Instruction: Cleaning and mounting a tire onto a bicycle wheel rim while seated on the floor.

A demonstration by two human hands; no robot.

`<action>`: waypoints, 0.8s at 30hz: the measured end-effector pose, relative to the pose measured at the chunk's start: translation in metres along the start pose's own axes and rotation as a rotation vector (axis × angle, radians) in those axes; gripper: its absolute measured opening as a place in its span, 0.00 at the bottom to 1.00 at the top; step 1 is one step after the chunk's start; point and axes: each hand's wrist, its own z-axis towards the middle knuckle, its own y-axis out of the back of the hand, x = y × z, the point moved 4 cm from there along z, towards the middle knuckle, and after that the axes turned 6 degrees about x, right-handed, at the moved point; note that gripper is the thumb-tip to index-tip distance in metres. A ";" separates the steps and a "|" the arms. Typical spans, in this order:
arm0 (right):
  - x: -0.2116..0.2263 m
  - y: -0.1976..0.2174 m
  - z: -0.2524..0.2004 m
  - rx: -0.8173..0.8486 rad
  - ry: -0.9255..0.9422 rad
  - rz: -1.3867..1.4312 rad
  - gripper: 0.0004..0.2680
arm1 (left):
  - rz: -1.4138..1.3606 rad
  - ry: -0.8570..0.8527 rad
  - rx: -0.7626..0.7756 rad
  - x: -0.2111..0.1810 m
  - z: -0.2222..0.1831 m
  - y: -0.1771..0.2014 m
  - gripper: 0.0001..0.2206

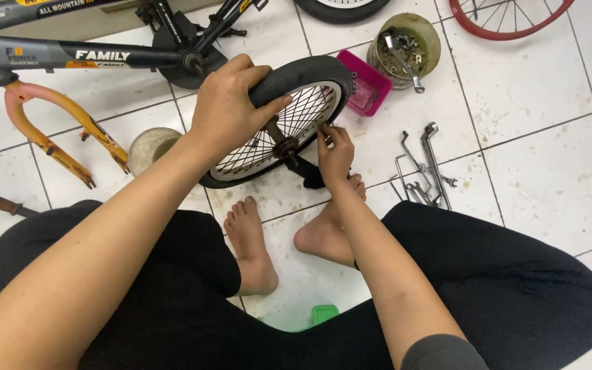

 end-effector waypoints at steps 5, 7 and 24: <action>-0.004 -0.024 -0.021 0.128 -0.147 -0.016 0.06 | -0.014 -0.002 -0.030 0.003 -0.001 0.005 0.18; -0.008 -0.039 -0.033 0.186 -0.194 -0.046 0.06 | -0.011 -0.031 -0.047 0.003 0.000 0.005 0.19; 0.009 -0.058 -0.055 0.229 -0.231 0.113 0.07 | 0.150 0.079 0.145 0.002 0.004 -0.003 0.18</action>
